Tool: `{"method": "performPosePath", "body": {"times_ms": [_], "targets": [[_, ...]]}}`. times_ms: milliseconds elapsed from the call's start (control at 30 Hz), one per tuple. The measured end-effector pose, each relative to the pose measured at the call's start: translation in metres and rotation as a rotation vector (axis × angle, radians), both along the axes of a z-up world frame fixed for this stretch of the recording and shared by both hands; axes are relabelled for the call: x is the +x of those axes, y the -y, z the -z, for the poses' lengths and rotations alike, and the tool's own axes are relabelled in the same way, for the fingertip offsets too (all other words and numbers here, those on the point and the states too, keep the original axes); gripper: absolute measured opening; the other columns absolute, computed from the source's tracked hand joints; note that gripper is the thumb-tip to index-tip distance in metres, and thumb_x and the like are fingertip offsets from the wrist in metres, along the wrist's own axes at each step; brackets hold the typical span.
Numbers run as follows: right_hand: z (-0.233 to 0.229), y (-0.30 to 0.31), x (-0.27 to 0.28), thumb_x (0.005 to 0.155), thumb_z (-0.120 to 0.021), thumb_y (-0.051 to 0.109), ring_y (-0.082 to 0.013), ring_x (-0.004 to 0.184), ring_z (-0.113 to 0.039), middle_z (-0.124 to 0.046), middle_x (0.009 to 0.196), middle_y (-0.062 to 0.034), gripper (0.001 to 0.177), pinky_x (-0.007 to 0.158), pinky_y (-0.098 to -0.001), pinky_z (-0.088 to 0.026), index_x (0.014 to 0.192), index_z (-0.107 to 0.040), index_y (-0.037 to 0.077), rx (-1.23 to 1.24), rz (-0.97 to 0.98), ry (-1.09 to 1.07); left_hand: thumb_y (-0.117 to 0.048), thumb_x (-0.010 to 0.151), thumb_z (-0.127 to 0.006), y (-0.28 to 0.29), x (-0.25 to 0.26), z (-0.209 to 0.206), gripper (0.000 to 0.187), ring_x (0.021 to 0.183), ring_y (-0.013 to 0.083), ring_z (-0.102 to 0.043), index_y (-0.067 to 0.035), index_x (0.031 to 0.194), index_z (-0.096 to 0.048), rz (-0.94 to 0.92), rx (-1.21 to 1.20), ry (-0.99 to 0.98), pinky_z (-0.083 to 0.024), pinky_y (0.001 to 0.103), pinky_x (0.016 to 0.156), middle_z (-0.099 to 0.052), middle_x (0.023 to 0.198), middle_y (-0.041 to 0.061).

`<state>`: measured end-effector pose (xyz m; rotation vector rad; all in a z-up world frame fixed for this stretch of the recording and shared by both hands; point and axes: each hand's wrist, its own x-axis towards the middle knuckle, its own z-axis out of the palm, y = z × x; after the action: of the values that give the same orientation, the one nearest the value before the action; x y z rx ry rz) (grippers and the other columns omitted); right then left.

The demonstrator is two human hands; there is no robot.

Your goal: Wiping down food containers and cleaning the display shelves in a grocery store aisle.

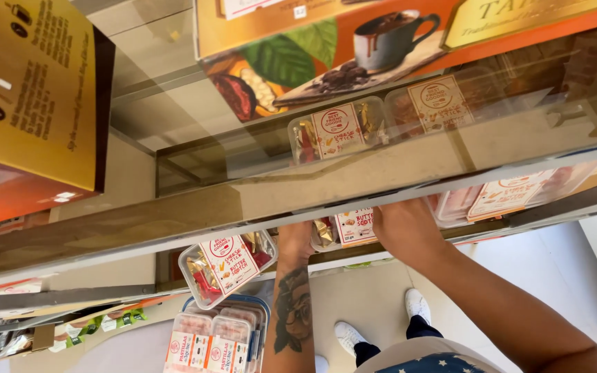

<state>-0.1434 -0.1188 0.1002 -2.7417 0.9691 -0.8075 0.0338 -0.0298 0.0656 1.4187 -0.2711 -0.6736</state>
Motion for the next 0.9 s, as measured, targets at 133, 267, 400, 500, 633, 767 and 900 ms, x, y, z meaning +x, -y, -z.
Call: {"method": "performPosePath", "body": {"times_ms": [133, 267, 400, 500, 633, 767, 900], "targets": [[0.008, 0.002, 0.028, 0.087, -0.062, 0.014, -0.0364, 0.068, -0.068, -0.066, 0.063, -0.0116, 0.015, 0.065, -0.0463, -0.055, 0.077, -0.073, 0.008, 0.092, -0.033, -0.097, -0.021, 0.098, -0.063, -0.005, -0.001, -0.001, 0.04, 0.12, 0.0305, -0.062, -0.001, 0.132, -0.069, 0.012, 0.041, 0.02, -0.044, 0.05, 0.11, -0.07, 0.127, 0.02], [-0.001, 0.0, 0.042, 0.086, -0.063, 0.014, -0.0347, 0.068, -0.069, -0.066, 0.062, -0.0106, 0.016, 0.063, -0.0456, -0.055, 0.076, -0.073, 0.008, 0.157, -0.055, -0.108, -0.023, 0.098, -0.061, -0.007, -0.002, -0.002, 0.04, 0.119, 0.0304, -0.063, -0.001, 0.13, -0.071, 0.036, 0.085, 0.038, -0.044, 0.051, 0.11, -0.071, 0.125, 0.02], [-0.007, 0.002, 0.052, 0.086, -0.061, 0.016, -0.0353, 0.073, -0.07, -0.067, 0.067, -0.011, 0.015, 0.065, -0.0472, -0.056, 0.08, -0.073, 0.009, 0.17, -0.047, -0.137, -0.024, 0.098, -0.059, -0.008, -0.002, -0.006, 0.04, 0.118, 0.0303, -0.064, -0.001, 0.128, -0.072, 0.045, 0.102, 0.05, -0.044, 0.051, 0.11, -0.072, 0.124, 0.02], [-0.011, 0.003, 0.06, 0.087, -0.06, 0.016, -0.0358, 0.076, -0.071, -0.069, 0.072, -0.0112, 0.016, 0.066, -0.0484, -0.056, 0.083, -0.074, 0.01, 0.177, -0.048, -0.16, -0.025, 0.098, -0.058, -0.012, -0.003, -0.009, 0.04, 0.117, 0.0303, -0.064, -0.001, 0.127, -0.073, 0.049, 0.12, 0.062, -0.044, 0.051, 0.11, -0.073, 0.122, 0.019], [-0.018, 0.009, 0.068, 0.087, -0.058, 0.018, -0.0364, 0.081, -0.072, -0.07, 0.077, -0.0116, 0.017, 0.067, -0.05, -0.057, 0.088, -0.074, 0.011, 0.186, -0.03, -0.179, -0.026, 0.099, -0.058, -0.011, -0.001, -0.017, 0.04, 0.114, 0.0299, -0.064, -0.002, 0.126, -0.074, 0.082, 0.119, 0.1, -0.045, 0.051, 0.109, -0.073, 0.122, 0.018], [-0.018, 0.003, 0.073, 0.088, -0.056, 0.019, -0.0371, 0.086, -0.073, -0.072, 0.083, -0.0119, 0.02, 0.068, -0.0516, -0.058, 0.092, -0.074, 0.012, 0.221, -0.028, -0.21, -0.024, 0.1, -0.055, -0.019, -0.007, -0.048, 0.039, 0.107, 0.027, -0.066, -0.001, 0.123, -0.076, 0.135, 0.167, 0.116, -0.047, 0.051, 0.105, -0.075, 0.117, 0.019], [-0.02, 0.002, 0.074, 0.089, -0.054, 0.02, -0.0377, 0.09, -0.074, -0.074, 0.088, -0.0123, 0.023, 0.07, -0.0532, -0.059, 0.096, -0.074, 0.013, 0.241, -0.025, -0.241, -0.026, 0.1, -0.054, -0.004, 0.005, -0.007, 0.038, 0.092, 0.0181, -0.065, -0.005, 0.122, -0.077, 0.09, 0.153, 0.068, -0.05, 0.043, 0.099, -0.077, 0.102, 0.009]]}}
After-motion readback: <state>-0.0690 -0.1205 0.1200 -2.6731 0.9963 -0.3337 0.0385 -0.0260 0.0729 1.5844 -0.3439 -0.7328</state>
